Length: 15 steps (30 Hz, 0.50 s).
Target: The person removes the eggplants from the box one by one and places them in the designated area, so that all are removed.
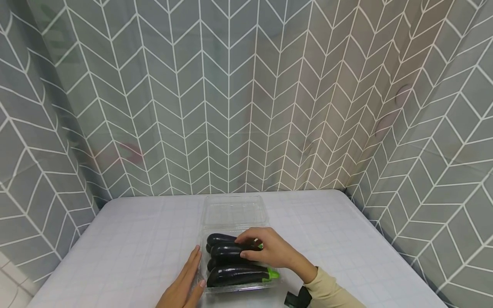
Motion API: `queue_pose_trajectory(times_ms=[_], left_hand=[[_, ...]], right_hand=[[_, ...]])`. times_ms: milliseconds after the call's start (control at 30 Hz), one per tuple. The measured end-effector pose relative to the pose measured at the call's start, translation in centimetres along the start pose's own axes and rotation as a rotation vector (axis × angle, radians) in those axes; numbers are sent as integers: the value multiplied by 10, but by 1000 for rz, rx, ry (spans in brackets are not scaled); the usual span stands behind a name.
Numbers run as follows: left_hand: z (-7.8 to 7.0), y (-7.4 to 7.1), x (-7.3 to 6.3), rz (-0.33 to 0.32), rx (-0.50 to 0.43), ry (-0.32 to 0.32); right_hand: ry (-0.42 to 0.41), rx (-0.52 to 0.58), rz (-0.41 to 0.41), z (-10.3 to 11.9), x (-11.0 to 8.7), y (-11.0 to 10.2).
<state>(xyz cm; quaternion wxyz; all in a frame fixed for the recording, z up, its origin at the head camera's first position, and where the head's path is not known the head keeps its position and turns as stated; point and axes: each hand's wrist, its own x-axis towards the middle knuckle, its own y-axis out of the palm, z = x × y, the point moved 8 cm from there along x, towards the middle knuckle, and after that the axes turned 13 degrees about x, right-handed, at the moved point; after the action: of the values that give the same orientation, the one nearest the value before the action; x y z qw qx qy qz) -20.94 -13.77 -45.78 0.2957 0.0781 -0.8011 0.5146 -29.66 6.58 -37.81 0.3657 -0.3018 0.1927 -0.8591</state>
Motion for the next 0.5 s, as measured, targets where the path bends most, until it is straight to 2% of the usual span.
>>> queue_pose_trajectory(times_ms=[233, 500], left_hand=[[1, 0, 1, 24, 1, -21], [2, 1, 0, 22, -4, -20]], right_hand=[[2, 11, -11, 0, 2, -1], [11, 14, -13, 4, -1, -4]])
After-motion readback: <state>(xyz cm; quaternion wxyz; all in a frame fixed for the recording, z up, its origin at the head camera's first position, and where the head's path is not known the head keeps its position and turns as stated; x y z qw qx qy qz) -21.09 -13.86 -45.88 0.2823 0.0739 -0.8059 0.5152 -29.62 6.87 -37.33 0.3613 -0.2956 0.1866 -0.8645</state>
